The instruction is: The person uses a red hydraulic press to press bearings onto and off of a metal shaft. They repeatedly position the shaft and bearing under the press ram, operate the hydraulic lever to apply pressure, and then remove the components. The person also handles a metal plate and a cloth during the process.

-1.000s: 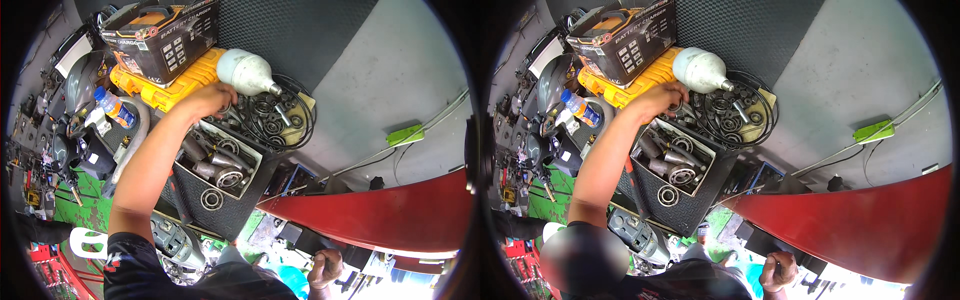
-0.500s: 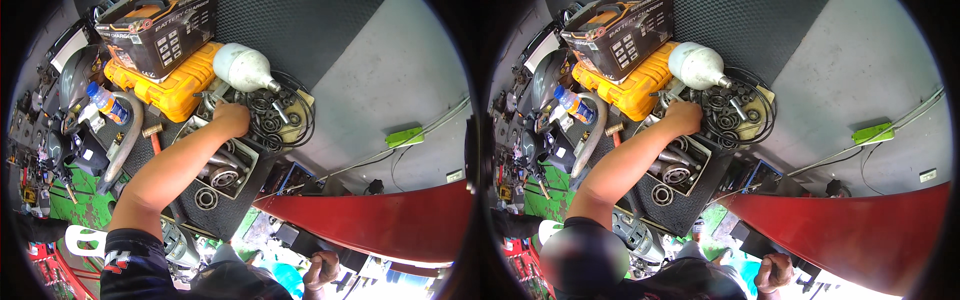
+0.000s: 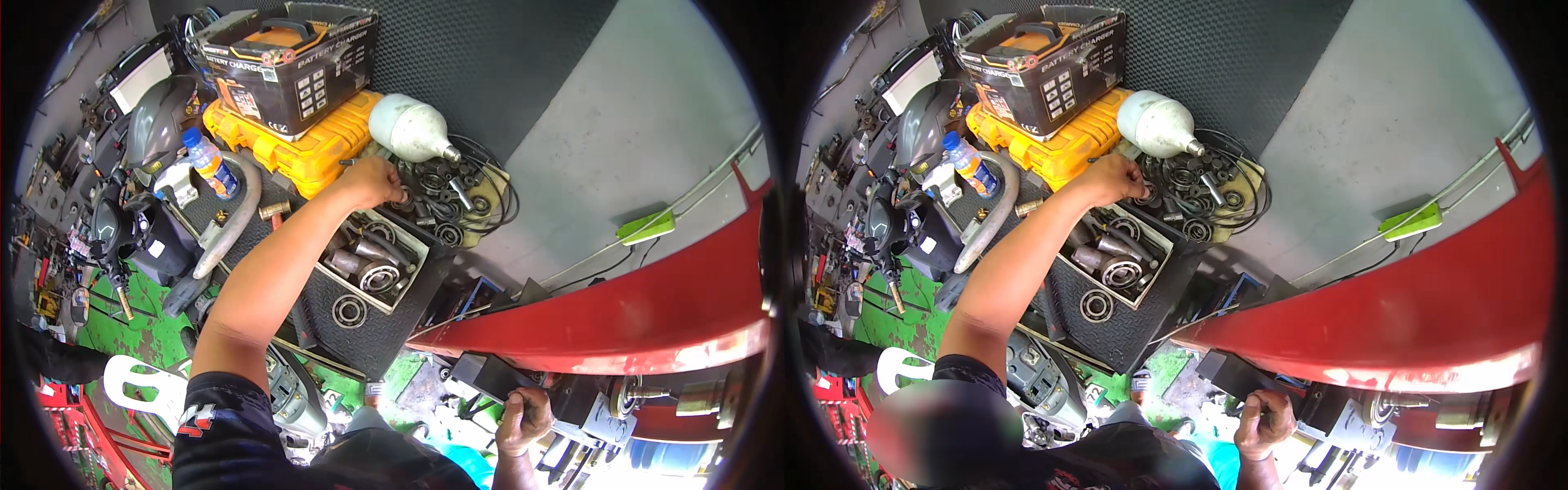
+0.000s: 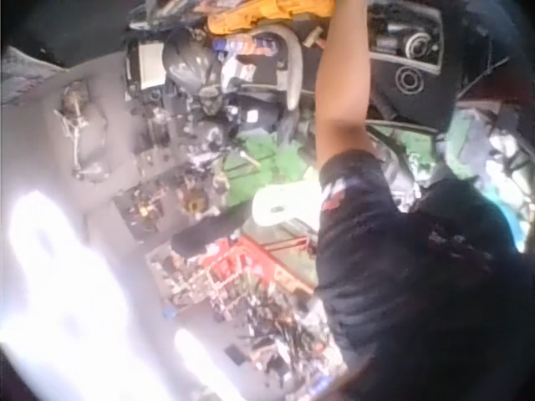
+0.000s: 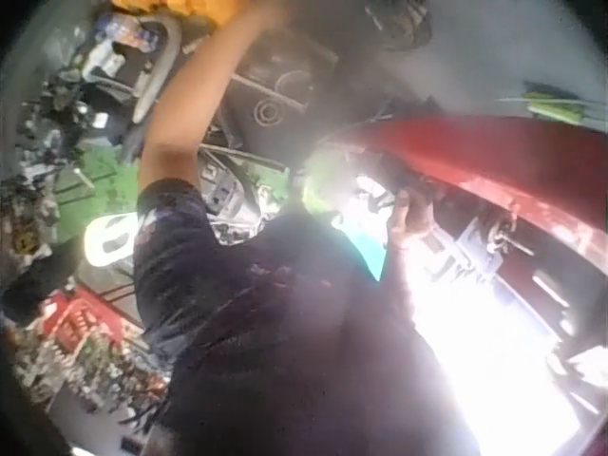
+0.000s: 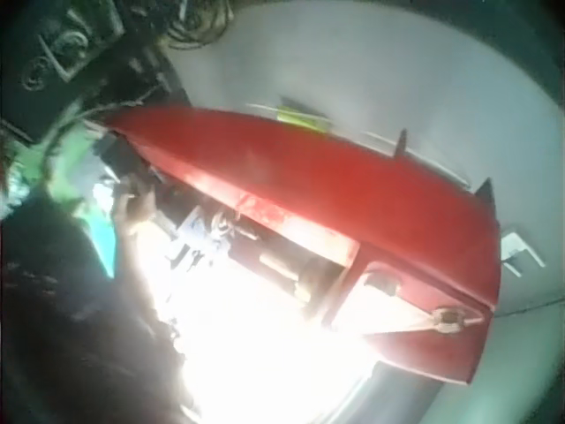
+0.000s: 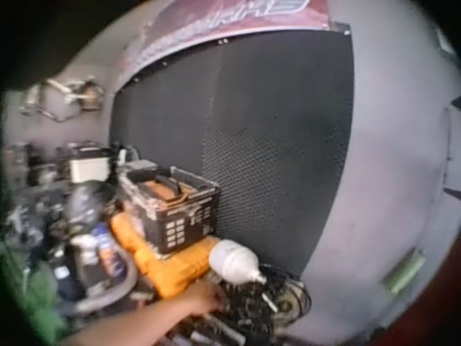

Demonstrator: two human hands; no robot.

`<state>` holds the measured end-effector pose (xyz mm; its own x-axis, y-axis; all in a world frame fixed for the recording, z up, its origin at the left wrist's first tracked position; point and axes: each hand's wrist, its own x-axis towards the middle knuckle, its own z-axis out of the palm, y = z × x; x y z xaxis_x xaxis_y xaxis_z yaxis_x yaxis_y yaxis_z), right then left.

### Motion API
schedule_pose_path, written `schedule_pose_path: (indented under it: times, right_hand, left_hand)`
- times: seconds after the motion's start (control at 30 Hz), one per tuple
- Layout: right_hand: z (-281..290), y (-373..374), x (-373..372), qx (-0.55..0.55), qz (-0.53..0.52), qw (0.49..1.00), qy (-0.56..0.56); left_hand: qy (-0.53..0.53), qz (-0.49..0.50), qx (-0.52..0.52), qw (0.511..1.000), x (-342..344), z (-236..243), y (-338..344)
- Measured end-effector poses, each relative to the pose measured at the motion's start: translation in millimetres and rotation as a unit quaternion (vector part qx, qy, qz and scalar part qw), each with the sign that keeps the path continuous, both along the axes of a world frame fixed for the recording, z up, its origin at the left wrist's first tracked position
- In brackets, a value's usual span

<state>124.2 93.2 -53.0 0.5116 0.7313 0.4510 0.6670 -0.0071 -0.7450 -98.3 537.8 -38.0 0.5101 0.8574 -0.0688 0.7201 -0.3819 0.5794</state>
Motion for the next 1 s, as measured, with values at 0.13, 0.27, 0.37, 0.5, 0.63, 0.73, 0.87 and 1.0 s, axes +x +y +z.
schedule_pose_path:
  times: [0.13, 0.27, 0.37, 0.5, 0.63, 0.73, 0.87, 1.0]
  right_hand:
    - [-1, 0, 0, 0.011, 0.003, 1.000, -0.004]
    - [8, 2, -3, 0.004, 0.021, 1.000, 0.004]
    - [12, 3, -4, 0.037, 0.037, 0.998, -0.019]
    - [19, 0, -8, 0.053, 0.046, 0.998, -0.002]
    - [25, -6, -5, 0.059, 0.042, 0.996, 0.057]
    - [50, -23, -5, -0.001, 0.099, 0.992, 0.075]
    - [76, -59, 0, 0.017, 0.189, 0.968, 0.163]
    - [88, -109, 19, 0.029, 0.134, 0.936, 0.324]
  left_hand:
    - [-0.010, -0.019, 0.102, 0.995, -1, -7, -20]
    - [-0.051, -0.026, 0.137, 0.989, -5, -12, -31]
    - [-0.114, 0.033, 0.046, 0.992, -14, -1, -35]
    - [-0.253, 0.056, -0.054, 0.964, -30, 16, -52]
    - [-0.393, 0.011, -0.172, 0.903, -37, 47, -109]
    - [-0.379, -0.043, -0.195, 0.903, -26, 72, -209]
    - [-0.292, -0.136, -0.167, 0.932, 36, 100, -348]
    - [-0.345, -0.189, -0.170, 0.903, 103, 104, -415]
